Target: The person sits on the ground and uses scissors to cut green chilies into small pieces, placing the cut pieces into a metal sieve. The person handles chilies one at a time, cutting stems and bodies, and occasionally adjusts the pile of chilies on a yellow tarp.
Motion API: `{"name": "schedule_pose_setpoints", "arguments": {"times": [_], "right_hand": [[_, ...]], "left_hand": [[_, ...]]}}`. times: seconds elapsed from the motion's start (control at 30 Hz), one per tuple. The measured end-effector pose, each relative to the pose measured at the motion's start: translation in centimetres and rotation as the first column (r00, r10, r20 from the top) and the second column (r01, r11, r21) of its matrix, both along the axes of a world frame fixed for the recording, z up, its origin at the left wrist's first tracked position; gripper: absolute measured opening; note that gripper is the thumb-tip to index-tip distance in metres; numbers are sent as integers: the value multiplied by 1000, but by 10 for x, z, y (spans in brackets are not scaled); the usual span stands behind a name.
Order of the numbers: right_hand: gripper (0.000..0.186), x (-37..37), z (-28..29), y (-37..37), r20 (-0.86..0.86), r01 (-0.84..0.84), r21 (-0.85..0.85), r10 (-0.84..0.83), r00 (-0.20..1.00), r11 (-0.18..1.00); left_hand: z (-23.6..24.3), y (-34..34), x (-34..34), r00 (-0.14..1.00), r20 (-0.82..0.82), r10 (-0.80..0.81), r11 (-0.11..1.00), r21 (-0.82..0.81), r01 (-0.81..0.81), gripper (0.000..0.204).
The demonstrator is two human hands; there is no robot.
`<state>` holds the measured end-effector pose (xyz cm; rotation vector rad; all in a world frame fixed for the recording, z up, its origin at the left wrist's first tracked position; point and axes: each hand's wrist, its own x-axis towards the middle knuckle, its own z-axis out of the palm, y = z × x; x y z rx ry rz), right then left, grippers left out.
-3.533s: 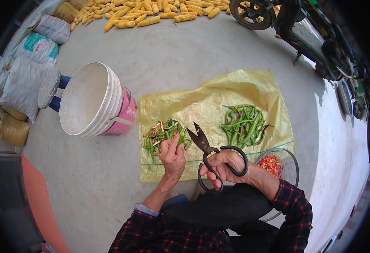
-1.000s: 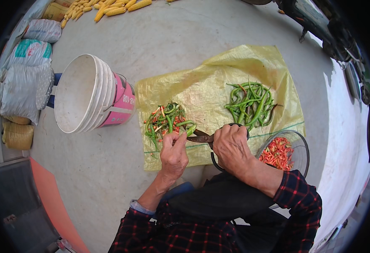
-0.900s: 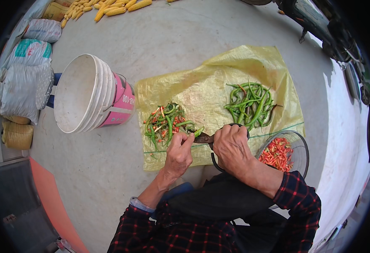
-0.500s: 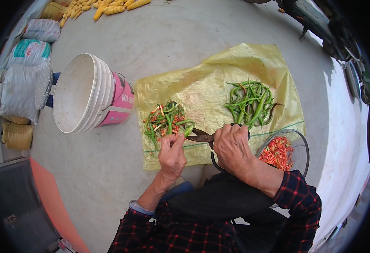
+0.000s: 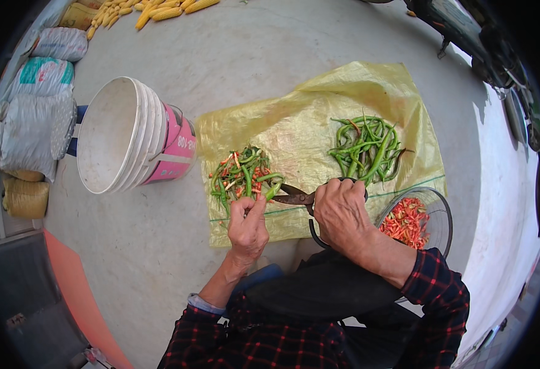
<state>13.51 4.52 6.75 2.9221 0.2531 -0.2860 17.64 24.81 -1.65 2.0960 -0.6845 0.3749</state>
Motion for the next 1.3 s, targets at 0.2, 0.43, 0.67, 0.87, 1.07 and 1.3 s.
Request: {"name": "schedule_pose_setpoints", "arguments": {"times": [0.2, 0.43, 0.67, 0.87, 1.07, 1.3], "right_hand": [[15, -2, 0, -5, 19, 27, 16, -27, 999, 1000], [16, 1, -3, -3, 45, 40, 10, -40, 998, 999], [18, 0, -1, -4, 36, 56, 39, -57, 998, 998], [21, -1, -6, -4, 0, 67, 19, -67, 998, 998], [23, -2, -9, -5, -25, 70, 33, -70, 997, 997], [20, -3, -12, -9, -10, 110, 101, -109, 994, 989]], "left_hand": [[-30, 18, 10, 999, -33, 14, 990, 138, -9, 33], [1, -7, -14, 1000, -15, -9, 1000, 0, 9, 31], [-33, 13, 2, 998, -44, 39, 983, 182, -30, 33], [-11, -1, -6, 996, 8, 94, 996, 6, -94, 31], [-27, -12, -10, 998, 43, -51, 997, 62, 48, 33], [-30, 9, 0, 994, 39, 101, 992, 72, -104, 31]]}}
